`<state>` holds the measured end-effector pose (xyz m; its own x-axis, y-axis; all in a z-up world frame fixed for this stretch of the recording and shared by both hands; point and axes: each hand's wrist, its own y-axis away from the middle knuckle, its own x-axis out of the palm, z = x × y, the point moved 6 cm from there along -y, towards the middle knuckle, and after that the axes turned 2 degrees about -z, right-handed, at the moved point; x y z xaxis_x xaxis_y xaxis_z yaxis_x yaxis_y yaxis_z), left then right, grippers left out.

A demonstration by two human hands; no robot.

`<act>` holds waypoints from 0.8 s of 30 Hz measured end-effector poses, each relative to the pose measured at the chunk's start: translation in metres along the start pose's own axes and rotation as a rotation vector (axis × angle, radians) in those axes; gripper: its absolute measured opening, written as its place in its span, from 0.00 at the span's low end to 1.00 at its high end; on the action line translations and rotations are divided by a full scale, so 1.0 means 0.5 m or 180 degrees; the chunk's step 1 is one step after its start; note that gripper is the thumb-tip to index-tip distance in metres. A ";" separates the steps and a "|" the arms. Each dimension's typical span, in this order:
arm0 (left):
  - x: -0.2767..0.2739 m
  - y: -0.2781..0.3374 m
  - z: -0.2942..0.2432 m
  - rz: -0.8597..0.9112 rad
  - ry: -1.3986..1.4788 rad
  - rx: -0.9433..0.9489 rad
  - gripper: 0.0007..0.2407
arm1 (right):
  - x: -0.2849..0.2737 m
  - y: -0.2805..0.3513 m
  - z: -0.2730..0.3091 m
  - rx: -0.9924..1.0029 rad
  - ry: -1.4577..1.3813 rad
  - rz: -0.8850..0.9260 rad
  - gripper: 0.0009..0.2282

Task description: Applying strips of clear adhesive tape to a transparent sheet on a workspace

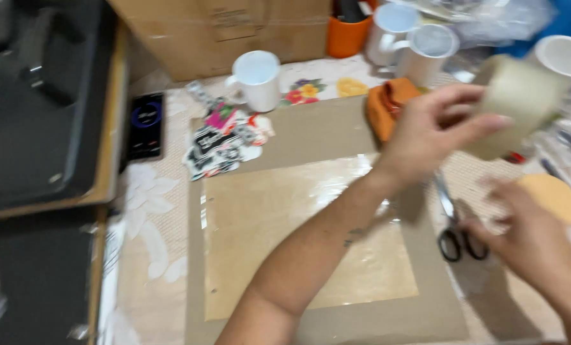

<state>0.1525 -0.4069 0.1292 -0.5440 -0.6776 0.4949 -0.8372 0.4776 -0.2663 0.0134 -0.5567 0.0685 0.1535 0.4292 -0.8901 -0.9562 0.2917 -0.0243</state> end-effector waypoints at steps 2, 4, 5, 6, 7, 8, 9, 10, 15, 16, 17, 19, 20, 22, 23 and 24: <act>0.009 0.010 0.030 0.0097 0.0200 0.0101 0.20 | -0.015 -0.081 -0.065 -0.0192 -0.0313 0.0199 0.31; 0.010 0.035 0.045 0.0290 0.0414 0.0162 0.20 | 0.018 -0.131 -0.070 -0.0202 -0.0855 0.0414 0.29; 0.014 0.058 0.047 0.0414 0.0295 0.0115 0.18 | 0.027 -0.147 -0.071 -0.0156 -0.1106 0.0506 0.28; 0.019 0.079 0.050 0.0535 0.0176 0.0064 0.16 | 0.037 -0.163 -0.073 -0.0108 -0.1355 0.0601 0.27; 0.005 0.120 0.012 0.0482 0.0145 0.0089 0.16 | 0.059 -0.168 -0.047 -0.0059 -0.1598 0.0705 0.25; -0.008 0.162 -0.028 0.0391 -0.0499 0.0217 0.16 | 0.080 -0.173 -0.020 -0.0007 -0.1839 0.0813 0.24; -0.018 0.201 -0.067 0.0317 -0.1140 0.0332 0.18 | 0.097 -0.176 0.006 0.0056 -0.2084 0.0901 0.23; -0.058 0.229 -0.102 0.0285 -0.1171 0.0346 0.18 | 0.122 -0.173 0.049 0.0122 -0.2327 0.0993 0.23; -0.404 0.377 -0.276 -0.1233 -0.2864 0.0126 0.09 | 0.244 -0.109 0.266 0.0565 -0.3525 0.1488 0.18; -0.449 0.412 -0.300 -0.1244 -0.2892 0.0128 0.09 | 0.268 -0.098 0.309 0.0662 -0.3772 0.1575 0.17; -0.508 0.454 -0.317 -0.1571 -0.3672 -0.0408 0.08 | 0.290 -0.082 0.351 0.0766 -0.4014 0.1673 0.17; -0.565 0.518 -0.336 -0.1919 -0.4450 -0.0994 0.07 | 0.326 -0.057 0.418 0.0994 -0.4487 0.1877 0.15; -0.569 0.538 -0.327 -0.1972 -0.4485 -0.1287 0.06 | 0.345 -0.045 0.446 0.1120 -0.4718 0.1982 0.15; -0.568 0.566 -0.316 -0.2054 -0.4528 -0.1592 0.06 | 0.382 -0.024 0.500 0.1243 -0.4954 0.2121 0.14; -0.564 0.569 -0.312 -0.2144 -0.4407 -0.1599 0.07 | 0.396 -0.022 0.511 0.1488 -0.5118 0.2100 0.16; -0.560 0.573 -0.308 -0.2232 -0.4286 -0.1606 0.07 | 0.409 -0.020 0.522 0.1737 -0.5277 0.2075 0.19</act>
<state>0.0738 0.0058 0.0415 0.0432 -0.6785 -0.7334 -0.9765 -0.1837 0.1124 0.1194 -0.2486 0.0054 0.2186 0.7648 0.6061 -0.8328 -0.1776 0.5244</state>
